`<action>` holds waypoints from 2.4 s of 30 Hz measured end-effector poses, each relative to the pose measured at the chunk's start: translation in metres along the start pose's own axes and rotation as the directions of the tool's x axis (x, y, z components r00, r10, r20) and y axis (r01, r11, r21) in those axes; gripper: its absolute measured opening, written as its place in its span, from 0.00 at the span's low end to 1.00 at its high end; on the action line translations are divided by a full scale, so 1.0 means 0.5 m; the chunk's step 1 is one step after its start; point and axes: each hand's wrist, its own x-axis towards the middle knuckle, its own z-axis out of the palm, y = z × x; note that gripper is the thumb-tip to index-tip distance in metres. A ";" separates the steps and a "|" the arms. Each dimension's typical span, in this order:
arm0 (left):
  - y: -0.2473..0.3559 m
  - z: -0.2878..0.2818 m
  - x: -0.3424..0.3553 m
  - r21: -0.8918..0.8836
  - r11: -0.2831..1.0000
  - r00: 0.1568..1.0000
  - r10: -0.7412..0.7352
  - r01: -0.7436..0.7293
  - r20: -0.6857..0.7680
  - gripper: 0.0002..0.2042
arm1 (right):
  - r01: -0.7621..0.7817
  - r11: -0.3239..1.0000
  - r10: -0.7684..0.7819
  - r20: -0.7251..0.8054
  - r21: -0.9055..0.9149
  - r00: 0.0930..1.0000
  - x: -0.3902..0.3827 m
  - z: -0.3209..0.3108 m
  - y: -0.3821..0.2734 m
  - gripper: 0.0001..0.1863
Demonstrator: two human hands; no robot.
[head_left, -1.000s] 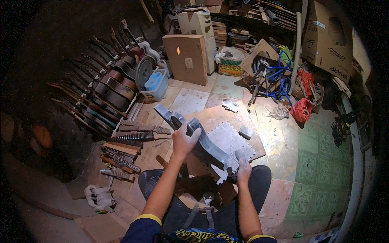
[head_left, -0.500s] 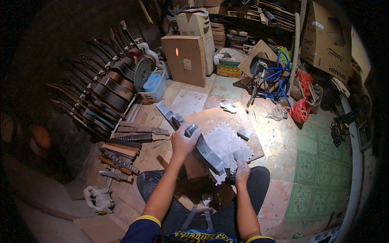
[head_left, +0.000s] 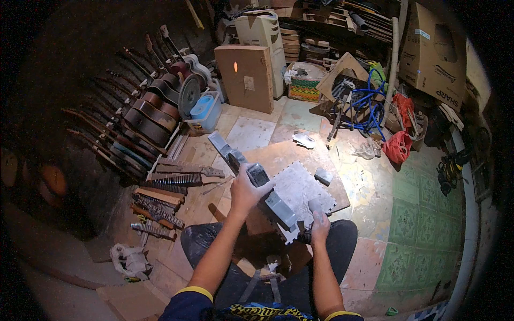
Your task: The person sands the surfaces and edges of a guitar body by hand using a piece of sandpaper.
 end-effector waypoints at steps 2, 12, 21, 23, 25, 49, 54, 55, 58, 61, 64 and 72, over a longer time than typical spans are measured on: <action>-0.003 -0.003 0.003 -0.001 1.000 1.000 -0.019 0.019 -0.002 0.27 | 0.002 1.000 -0.002 -0.003 0.021 1.000 -0.002 0.004 -0.012 0.17; -0.051 -0.006 0.015 -0.115 0.992 0.996 -0.049 0.057 0.070 0.30 | -0.009 1.000 0.009 -0.003 0.000 1.000 -0.014 0.012 -0.049 0.17; -0.060 0.013 -0.032 -0.027 0.988 0.988 0.151 -0.151 -0.004 0.43 | -0.041 0.998 0.041 -0.001 0.055 0.999 -0.012 0.011 -0.033 0.17; -0.048 0.005 -0.024 -0.060 0.995 0.994 0.087 -0.083 0.068 0.41 | -0.059 0.997 0.059 -0.010 0.049 0.998 -0.012 0.011 -0.035 0.17; -0.027 0.003 -0.015 -0.008 0.974 0.968 -0.223 0.226 0.110 0.37 | 0.003 0.996 -0.001 -0.028 0.088 1.000 -0.008 0.007 -0.037 0.17; 0.012 -0.033 -0.039 0.482 0.876 1.000 0.002 -0.008 0.014 0.43 | -0.476 0.446 0.230 0.417 0.758 0.879 0.003 -0.024 -0.082 0.23; 0.031 -0.080 -0.037 0.471 0.867 0.984 0.106 -0.162 0.144 0.38 | -0.414 0.405 0.178 0.374 0.815 0.910 0.010 -0.046 -0.105 0.22; 0.035 -0.086 -0.039 0.464 0.870 0.980 0.091 -0.165 0.178 0.38 | -0.411 0.345 0.176 0.372 0.844 0.911 0.005 -0.048 -0.120 0.22; 0.054 -0.093 -0.039 0.452 0.853 0.955 0.156 -0.260 0.253 0.38 | -0.406 0.288 0.146 0.379 0.867 0.914 -0.004 -0.059 -0.131 0.21; 0.072 -0.085 -0.031 0.427 0.834 0.916 0.210 -0.350 0.341 0.38 | -0.424 0.247 0.091 0.415 0.871 0.905 0.004 -0.088 -0.097 0.19; 0.079 -0.077 -0.036 0.471 0.767 0.885 0.269 -0.436 0.381 0.37 | -0.425 0.369 0.124 0.409 0.827 0.904 -0.010 -0.087 -0.134 0.17; 0.058 -0.054 -0.069 0.367 0.844 0.882 0.230 -0.391 0.411 0.35 | -0.335 0.518 0.089 0.340 0.787 0.936 -0.046 -0.107 -0.193 0.26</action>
